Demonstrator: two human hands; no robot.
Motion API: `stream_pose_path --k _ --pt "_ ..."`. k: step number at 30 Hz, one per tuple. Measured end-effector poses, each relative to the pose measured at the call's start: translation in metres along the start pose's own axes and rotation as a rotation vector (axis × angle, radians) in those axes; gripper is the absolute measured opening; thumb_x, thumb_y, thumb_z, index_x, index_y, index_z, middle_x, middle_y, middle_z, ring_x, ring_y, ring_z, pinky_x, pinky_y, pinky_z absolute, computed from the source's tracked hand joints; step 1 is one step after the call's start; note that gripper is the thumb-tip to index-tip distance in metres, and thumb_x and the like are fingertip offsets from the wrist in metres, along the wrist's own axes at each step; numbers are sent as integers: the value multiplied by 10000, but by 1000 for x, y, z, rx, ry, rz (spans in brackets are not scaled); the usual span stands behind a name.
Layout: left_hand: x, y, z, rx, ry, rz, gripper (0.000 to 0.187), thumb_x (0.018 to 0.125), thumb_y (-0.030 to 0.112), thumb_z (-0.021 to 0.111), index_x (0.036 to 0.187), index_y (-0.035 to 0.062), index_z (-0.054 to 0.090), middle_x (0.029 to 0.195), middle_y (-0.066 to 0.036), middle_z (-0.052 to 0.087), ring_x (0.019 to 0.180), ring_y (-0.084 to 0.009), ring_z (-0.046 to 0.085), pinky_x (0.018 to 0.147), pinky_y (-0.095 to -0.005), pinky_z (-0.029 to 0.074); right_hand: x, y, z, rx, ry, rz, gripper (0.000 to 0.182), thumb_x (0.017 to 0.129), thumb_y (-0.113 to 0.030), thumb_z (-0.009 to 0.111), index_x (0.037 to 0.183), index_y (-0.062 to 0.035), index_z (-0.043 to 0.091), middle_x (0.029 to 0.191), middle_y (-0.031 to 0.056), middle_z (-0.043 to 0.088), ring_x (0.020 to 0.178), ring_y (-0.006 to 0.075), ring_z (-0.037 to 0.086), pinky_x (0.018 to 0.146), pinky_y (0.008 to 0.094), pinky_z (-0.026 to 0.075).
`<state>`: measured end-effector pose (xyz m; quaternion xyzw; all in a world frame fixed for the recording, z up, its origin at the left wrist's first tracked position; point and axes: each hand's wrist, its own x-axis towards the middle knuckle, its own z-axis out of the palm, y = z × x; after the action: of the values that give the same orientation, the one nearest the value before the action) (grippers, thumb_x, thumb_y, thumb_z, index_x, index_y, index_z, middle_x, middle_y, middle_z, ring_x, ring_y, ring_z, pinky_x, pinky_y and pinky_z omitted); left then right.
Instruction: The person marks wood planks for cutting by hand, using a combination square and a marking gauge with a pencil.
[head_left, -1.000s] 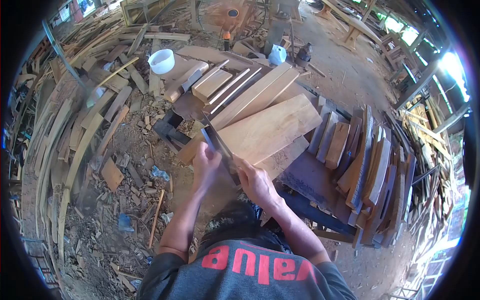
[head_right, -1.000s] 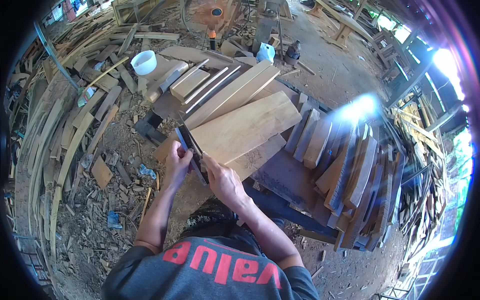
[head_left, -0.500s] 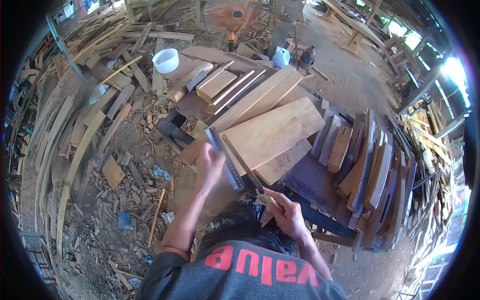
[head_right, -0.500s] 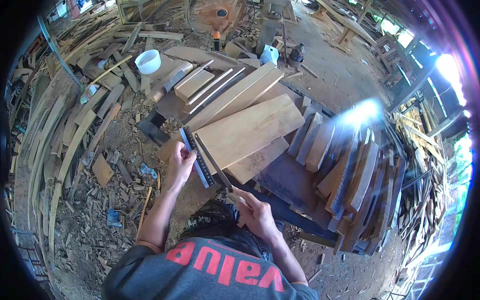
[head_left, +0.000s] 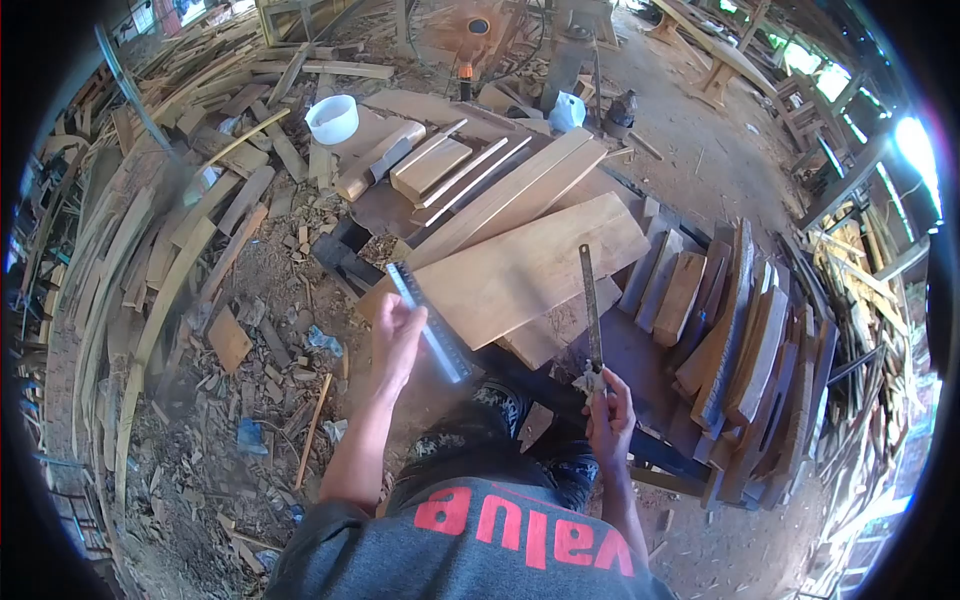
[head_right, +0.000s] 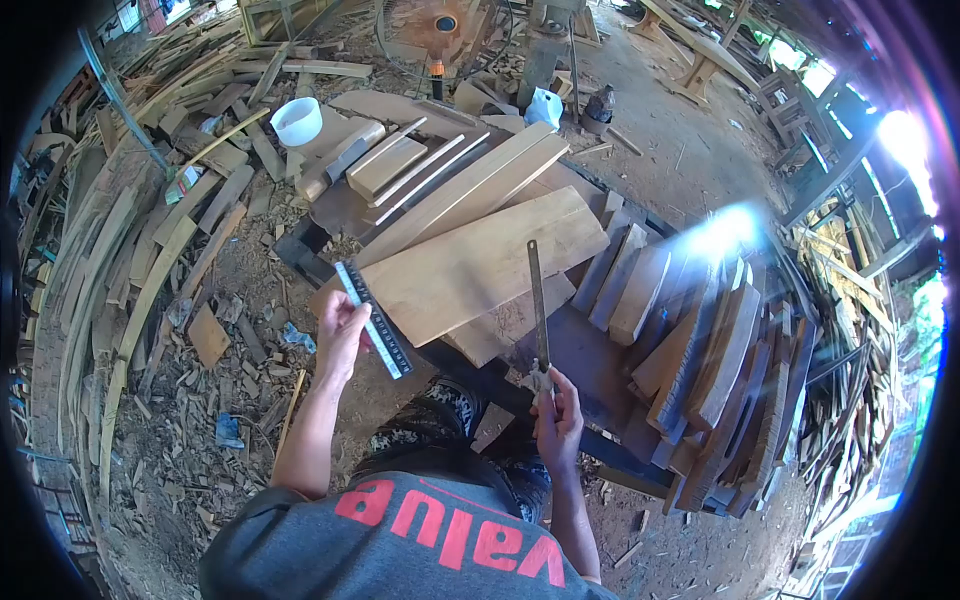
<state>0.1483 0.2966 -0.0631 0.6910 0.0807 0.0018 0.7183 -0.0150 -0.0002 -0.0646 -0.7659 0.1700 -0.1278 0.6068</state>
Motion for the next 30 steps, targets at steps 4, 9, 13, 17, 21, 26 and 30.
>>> stream_pose_path --k 4,9,13,17,21,26,30 --pt "-8 -7 -17 41 -8 8 158 978 148 627 950 108 477 716 6 626 494 -56 581 392 -178 412 1 6 -1 53 -21 -5 371 1036 -136 521 1402 -82 494 741 32 606 473 31 453 422 197 360" --pt "-11 1 -11 60 -19 8 153 982 151 627 958 113 480 721 10 626 496 -43 566 399 -172 400 6 11 -2 134 -4 46 367 1050 -172 506 1405 -86 476 744 39 613 443 28 437 379 192 334" --pt "-15 15 21 45 -87 164 137 997 166 609 992 87 497 749 -22 648 525 -66 603 406 -175 444 6 11 -2 169 1 43 374 1056 -196 503 1412 -88 465 743 40 613 432 26 437 360 190 327" --pt "-26 16 68 288 -262 138 141 986 126 615 961 60 494 750 -56 656 542 -78 608 396 -192 461 3 15 -2 224 15 16 372 1059 -187 497 1416 -91 458 748 44 612 436 26 442 362 189 329" --pt "-30 16 113 199 -404 189 153 974 87 631 948 37 488 691 -45 634 497 -69 579 376 -199 431 1 18 -3 246 57 -2 372 1059 -174 494 1419 -90 453 757 49 611 443 28 447 368 187 333" --pt "-16 5 172 323 -487 117 169 953 70 657 1015 21 508 730 -55 642 491 -84 571 383 -232 446 -1 20 -6 320 34 -57 378 1058 -151 488 1428 -87 437 776 53 612 448 29 447 382 182 340" --pt "-15 10 191 366 -416 353 294 928 125 701 1161 27 551 867 -74 653 677 -133 629 583 -289 529 -1 24 -8 378 18 -81 386 1056 -140 492 1432 -81 430 786 53 616 454 25 446 386 178 340"
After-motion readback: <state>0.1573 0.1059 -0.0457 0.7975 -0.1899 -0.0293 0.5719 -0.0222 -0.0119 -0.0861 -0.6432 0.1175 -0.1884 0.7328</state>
